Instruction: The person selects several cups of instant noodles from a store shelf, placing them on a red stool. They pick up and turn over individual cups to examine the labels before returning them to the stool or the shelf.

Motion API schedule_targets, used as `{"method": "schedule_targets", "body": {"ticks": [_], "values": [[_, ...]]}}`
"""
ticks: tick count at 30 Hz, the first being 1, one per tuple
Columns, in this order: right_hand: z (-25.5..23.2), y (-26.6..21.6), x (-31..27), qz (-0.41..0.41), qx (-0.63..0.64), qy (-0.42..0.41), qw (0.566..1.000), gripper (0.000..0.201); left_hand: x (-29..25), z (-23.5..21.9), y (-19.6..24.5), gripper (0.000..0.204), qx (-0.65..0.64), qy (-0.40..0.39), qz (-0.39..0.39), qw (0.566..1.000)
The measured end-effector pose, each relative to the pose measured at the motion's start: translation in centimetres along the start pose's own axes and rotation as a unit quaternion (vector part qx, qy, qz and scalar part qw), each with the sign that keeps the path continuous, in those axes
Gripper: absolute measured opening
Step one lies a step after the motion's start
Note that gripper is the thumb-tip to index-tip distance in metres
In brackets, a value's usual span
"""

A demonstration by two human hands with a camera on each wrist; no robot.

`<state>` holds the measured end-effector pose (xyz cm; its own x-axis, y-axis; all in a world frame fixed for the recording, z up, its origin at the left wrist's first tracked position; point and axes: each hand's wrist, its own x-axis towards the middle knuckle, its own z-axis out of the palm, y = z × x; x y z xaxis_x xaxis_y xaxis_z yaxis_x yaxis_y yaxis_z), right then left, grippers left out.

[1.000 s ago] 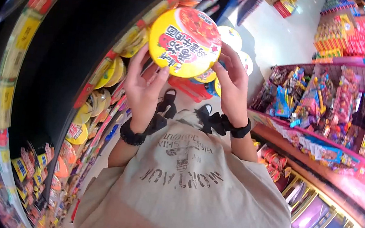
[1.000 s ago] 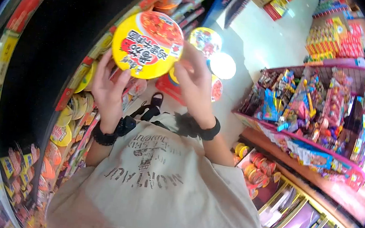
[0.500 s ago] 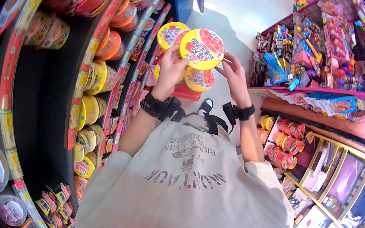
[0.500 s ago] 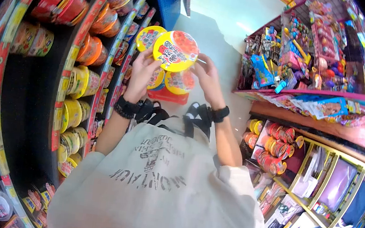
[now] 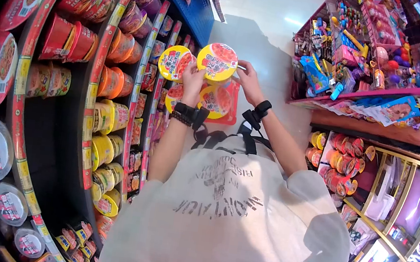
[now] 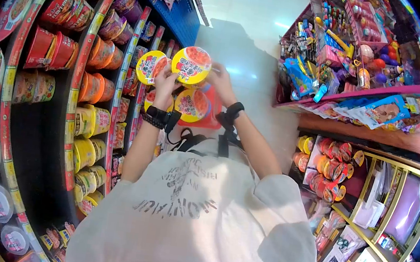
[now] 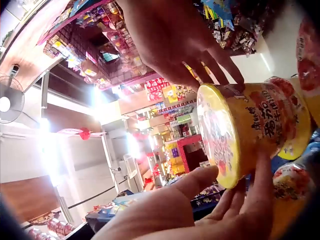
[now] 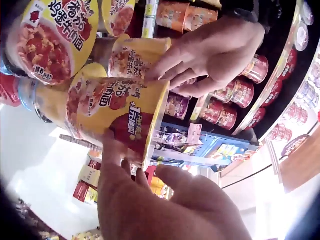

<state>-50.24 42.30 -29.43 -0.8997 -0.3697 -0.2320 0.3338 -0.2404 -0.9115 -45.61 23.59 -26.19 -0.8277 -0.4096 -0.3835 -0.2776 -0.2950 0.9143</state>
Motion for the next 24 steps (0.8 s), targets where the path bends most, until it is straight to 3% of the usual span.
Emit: {"method": "schedule_targets", "body": {"ticks": [5,8,12,13,14,15,16,18,20,22,24], "values": [[-1.0,0.8,0.5,0.04,0.006,-0.052,0.998,0.046,0.0,-0.3,-0.3,0.041,0.004,0.005,-0.003,1.0],[-1.0,1.0,0.5,0.039,-0.009,-0.078,0.996,0.054,-0.5,-0.6,-0.6,0.042,-0.02,-0.015,0.048,0.999],[-2.0,3.5,-0.1,-0.015,-0.051,-0.069,0.996,0.06,-1.9,-1.2,-0.9,0.053,-0.081,-0.121,0.091,0.985],[-2.1,3.9,0.4,-0.017,-0.098,-0.067,0.993,0.06,-3.2,-1.5,-0.2,0.055,-0.03,-0.071,0.091,0.993],[-1.5,2.7,-0.7,0.001,-0.079,-0.029,0.996,0.058,-3.2,-1.8,-1.3,0.055,0.035,-0.028,0.222,0.974],[-1.7,3.0,-0.8,-0.019,-0.099,-0.018,0.995,0.055,-3.5,-3.4,-1.5,0.052,0.143,-0.058,0.157,0.976],[-2.3,3.7,-0.9,-0.02,-0.07,0.006,0.997,0.058,-2.8,-3.7,-3.6,0.046,0.102,-0.066,0.22,0.968],[-3.4,3.7,-1.7,0.022,-0.045,0.012,0.999,0.043,-9.6,-2.7,5.7,0.04,0.18,-0.117,0.231,0.949],[-3.6,3.7,-2.6,0.028,-0.042,0.023,0.998,0.032,-15.2,-2.3,13.8,0.033,0.25,-0.194,0.292,0.903],[-4.2,3.5,-3.9,0.02,-0.064,0.018,0.998,0.028,-18.9,-2.2,20.2,0.032,0.373,-0.228,0.431,0.79],[-5.7,5.9,-3.2,0.016,-0.048,0.018,0.999,0.021,-21.1,-2.0,22.9,0.031,0.399,-0.235,0.543,0.701]]}}
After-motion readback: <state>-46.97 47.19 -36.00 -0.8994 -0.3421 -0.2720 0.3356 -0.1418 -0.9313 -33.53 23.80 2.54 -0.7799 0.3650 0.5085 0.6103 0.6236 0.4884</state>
